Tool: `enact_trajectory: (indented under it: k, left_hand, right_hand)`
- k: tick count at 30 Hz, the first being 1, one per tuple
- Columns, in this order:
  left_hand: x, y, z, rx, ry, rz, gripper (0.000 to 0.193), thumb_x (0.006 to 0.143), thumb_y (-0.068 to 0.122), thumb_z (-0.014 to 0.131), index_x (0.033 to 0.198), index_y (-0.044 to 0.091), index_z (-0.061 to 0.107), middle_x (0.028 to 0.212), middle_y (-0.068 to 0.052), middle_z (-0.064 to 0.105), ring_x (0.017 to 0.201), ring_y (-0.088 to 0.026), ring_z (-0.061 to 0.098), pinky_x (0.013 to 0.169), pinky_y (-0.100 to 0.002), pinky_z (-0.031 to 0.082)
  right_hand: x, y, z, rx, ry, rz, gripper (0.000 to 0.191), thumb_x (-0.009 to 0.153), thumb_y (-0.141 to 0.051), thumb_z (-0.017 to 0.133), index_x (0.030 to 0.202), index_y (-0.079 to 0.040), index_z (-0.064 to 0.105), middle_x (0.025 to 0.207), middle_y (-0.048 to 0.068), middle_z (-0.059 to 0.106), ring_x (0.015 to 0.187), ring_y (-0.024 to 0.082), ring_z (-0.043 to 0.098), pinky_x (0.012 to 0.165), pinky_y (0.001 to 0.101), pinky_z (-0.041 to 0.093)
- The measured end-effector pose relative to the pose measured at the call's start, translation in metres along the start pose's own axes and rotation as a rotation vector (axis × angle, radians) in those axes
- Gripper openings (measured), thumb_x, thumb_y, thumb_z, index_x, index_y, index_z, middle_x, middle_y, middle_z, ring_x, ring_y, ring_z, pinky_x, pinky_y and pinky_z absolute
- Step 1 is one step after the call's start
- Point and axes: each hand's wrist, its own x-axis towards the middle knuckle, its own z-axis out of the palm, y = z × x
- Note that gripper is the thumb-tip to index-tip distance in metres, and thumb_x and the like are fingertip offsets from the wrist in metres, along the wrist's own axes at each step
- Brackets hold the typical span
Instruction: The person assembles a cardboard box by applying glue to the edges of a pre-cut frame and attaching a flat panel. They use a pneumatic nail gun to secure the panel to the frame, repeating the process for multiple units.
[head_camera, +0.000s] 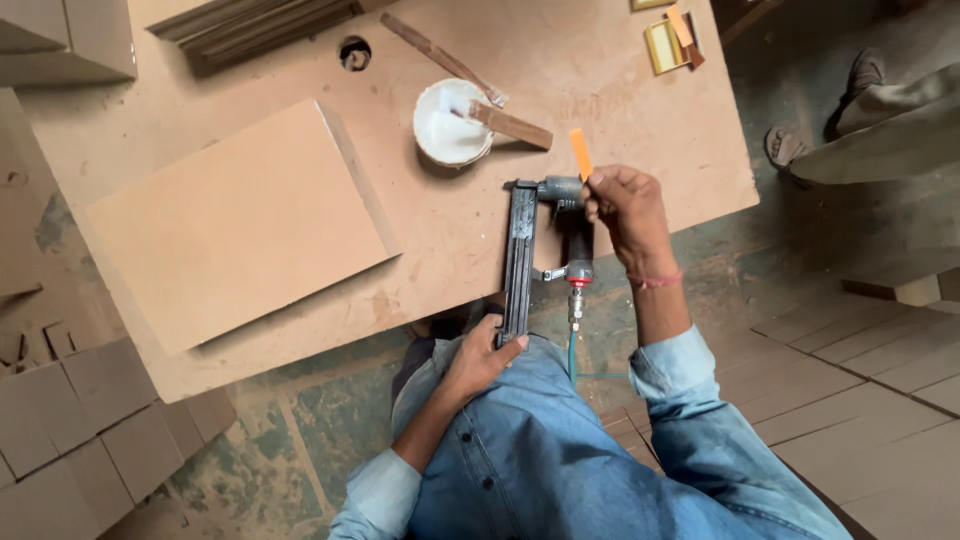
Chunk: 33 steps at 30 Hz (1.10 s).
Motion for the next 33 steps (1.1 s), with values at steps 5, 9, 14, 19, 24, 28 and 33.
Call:
enact_trajectory:
  k: [5,9,14,19,24,28,33]
  left_hand:
    - [-0.005,0.001,-0.006,0.065,0.064,-0.001,0.044,0.086,0.037,0.077,0.109,0.002,0.063,0.082,-0.005,0.068,0.065,-0.011,0.065,0.061,-0.029,0.053]
    - [-0.005,-0.004,-0.011,0.135,0.108,0.035,0.055,0.086,0.042,0.076,0.118,-0.001,0.062,0.085,-0.012,0.070,0.068,-0.017,0.065,0.065,-0.033,0.054]
    - [-0.003,-0.015,-0.014,0.131,0.106,0.058,0.066,0.084,0.047,0.075,0.124,-0.002,0.060,0.091,-0.017,0.071,0.075,-0.022,0.068,0.072,-0.037,0.055]
    - [-0.004,-0.016,-0.017,0.155,0.089,0.089,0.063,0.086,0.048,0.074,0.121,-0.002,0.061,0.102,-0.020,0.072,0.089,-0.028,0.070,0.081,-0.040,0.055]
    - [-0.005,-0.014,-0.019,0.177,0.082,0.070,0.062,0.085,0.049,0.073,0.119,-0.001,0.062,0.102,-0.023,0.072,0.094,-0.031,0.072,0.084,-0.041,0.054]
    - [-0.004,-0.013,-0.019,0.184,0.091,0.082,0.065,0.085,0.050,0.074,0.122,-0.002,0.060,0.105,-0.025,0.071,0.097,-0.033,0.071,0.086,-0.042,0.054]
    - [-0.005,-0.011,-0.022,0.174,0.077,0.001,0.070,0.083,0.050,0.073,0.128,-0.002,0.058,0.107,-0.026,0.071,0.099,-0.034,0.072,0.088,-0.042,0.055]
  right_hand:
    - [-0.037,0.009,0.027,-0.079,-0.061,0.017,0.012,0.099,-0.011,0.069,0.095,0.000,0.071,0.082,0.005,0.070,0.064,0.009,0.060,0.059,0.0226,0.049]
    - [-0.061,0.012,0.045,-0.125,-0.128,0.016,0.012,0.099,-0.011,0.070,0.094,-0.001,0.071,0.081,0.004,0.069,0.065,0.008,0.061,0.059,0.0224,0.049]
    - [-0.063,0.030,0.055,-0.186,-0.111,0.029,0.012,0.099,-0.010,0.069,0.091,-0.001,0.069,0.074,0.002,0.067,0.060,0.008,0.059,0.055,0.0226,0.046]
    - [-0.038,0.063,0.054,-0.480,0.100,-0.050,0.024,0.100,-0.011,0.067,0.080,0.002,0.065,0.062,0.001,0.059,0.051,0.008,0.051,0.046,0.0257,0.039]
    - [-0.021,0.087,0.053,-0.741,0.230,-0.095,0.022,0.092,-0.013,0.067,0.075,0.002,0.068,0.058,0.005,0.063,0.051,0.011,0.060,0.049,0.0283,0.048]
    - [-0.014,0.093,0.056,-0.958,0.232,-0.226,0.020,0.089,-0.012,0.068,0.076,0.002,0.071,0.056,0.009,0.064,0.049,0.015,0.065,0.052,0.0302,0.051]
    - [-0.016,0.089,0.065,-0.880,0.278,-0.152,0.024,0.091,-0.015,0.066,0.076,0.004,0.069,0.056,0.012,0.063,0.048,0.019,0.065,0.052,0.0338,0.052]
